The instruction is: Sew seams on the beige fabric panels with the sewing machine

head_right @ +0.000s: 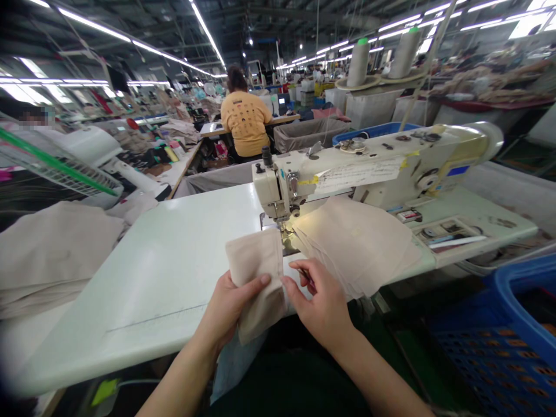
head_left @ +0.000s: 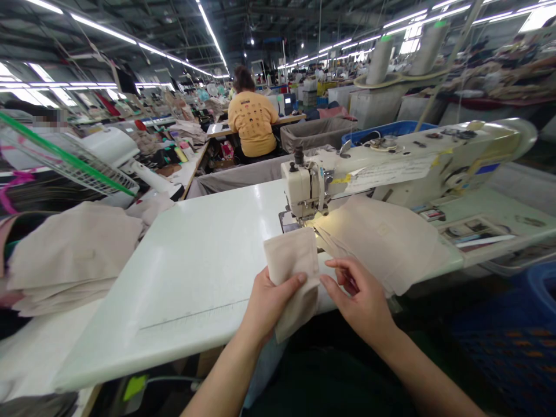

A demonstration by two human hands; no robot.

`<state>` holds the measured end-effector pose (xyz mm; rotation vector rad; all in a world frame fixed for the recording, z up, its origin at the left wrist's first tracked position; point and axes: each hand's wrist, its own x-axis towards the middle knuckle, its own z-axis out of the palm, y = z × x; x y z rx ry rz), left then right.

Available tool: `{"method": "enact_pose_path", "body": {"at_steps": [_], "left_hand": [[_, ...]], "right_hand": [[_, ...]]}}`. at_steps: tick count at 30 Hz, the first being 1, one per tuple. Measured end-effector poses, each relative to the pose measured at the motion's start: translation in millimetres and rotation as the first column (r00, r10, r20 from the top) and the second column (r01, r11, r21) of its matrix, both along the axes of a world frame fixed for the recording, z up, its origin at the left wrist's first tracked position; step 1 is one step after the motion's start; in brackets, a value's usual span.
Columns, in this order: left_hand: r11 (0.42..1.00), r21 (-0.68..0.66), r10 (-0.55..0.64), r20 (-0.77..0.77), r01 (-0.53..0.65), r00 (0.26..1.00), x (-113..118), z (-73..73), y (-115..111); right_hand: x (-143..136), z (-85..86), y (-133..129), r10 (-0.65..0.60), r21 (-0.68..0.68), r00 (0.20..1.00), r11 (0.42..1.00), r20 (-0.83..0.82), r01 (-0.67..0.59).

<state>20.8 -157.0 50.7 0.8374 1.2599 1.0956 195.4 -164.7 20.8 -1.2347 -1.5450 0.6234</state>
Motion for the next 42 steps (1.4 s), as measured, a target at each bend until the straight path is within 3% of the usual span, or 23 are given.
{"method": "enact_pose_path", "body": {"at_steps": [4,6,10,15,22,31,37,40,42], "left_hand": [[1.000,0.004,0.002,-0.033,-0.002,0.999,-1,-0.1,0],[1.000,-0.001,-0.003,-0.020,0.003,1.000,-1,0.8,0],[1.000,-0.017,-0.005,0.008,0.005,1.000,0,3.6,-3],[1.000,-0.022,-0.004,0.002,0.004,1.000,1,5.0,-4],[1.000,-0.023,-0.021,0.000,0.021,1.000,0,3.1,-3],[0.999,-0.034,-0.030,-0.010,0.030,0.999,2,2.2,-3],[0.997,-0.058,-0.042,0.015,0.043,0.999,4,0.6,-3],[0.998,-0.050,-0.036,-0.006,0.036,0.999,5,-0.5,-2],[0.999,-0.040,-0.028,-0.017,0.027,0.999,5,1.5,-3]], "right_hand": [[6,3.2,1,0.050,0.167,0.962,0.981,0.270,-0.098],[9,3.7,3,0.017,0.244,0.931,0.963,0.364,-0.113],[12,2.1,5,-0.098,0.357,0.897,0.931,0.430,-0.069],[13,2.2,5,-0.098,0.379,0.885,0.921,0.456,-0.094],[14,2.4,6,-0.083,0.381,0.894,0.919,0.441,-0.103],[12,-4.8,6,0.000,0.317,0.956,0.943,0.292,-0.097],[14,-8.6,9,-0.008,0.380,0.950,0.918,0.311,-0.116],[13,-6.8,8,0.042,0.318,0.969,0.940,0.245,-0.122],[9,-5.5,5,0.094,0.208,0.989,0.971,0.112,-0.116]]}}
